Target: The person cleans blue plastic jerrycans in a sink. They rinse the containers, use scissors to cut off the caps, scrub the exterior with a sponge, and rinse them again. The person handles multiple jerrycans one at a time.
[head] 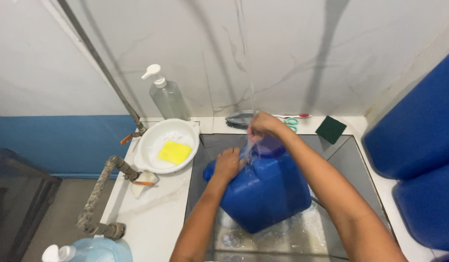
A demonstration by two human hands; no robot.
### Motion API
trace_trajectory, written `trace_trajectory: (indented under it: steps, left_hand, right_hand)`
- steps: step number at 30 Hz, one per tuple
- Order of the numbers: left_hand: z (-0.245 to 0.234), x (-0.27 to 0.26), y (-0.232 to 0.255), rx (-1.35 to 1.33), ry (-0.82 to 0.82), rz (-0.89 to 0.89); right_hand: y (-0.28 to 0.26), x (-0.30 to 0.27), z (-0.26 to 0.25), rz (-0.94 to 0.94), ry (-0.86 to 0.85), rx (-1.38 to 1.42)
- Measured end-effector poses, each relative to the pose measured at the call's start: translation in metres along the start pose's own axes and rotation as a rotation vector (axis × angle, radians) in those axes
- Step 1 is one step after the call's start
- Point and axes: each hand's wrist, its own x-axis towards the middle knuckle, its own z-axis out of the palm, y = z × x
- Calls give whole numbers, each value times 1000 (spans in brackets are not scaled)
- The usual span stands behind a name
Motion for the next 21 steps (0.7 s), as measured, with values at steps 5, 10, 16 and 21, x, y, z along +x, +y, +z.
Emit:
trace_trajectory:
  steps: [5, 10, 16, 21]
  left_hand:
    - [10, 26, 43, 9, 129, 227]
    - [-40, 28, 81, -4, -577, 238]
    - [-59, -45, 85, -90, -411, -11]
    - [-57, -105, 70, -133, -363, -132]
  right_hand:
    - [4, 6, 7, 25, 62, 103]
    - [54, 28, -13, -38, 72, 240]
    - [234, 24, -135, -50, 572, -913]
    - [302, -9, -104, 244, 644, -857]
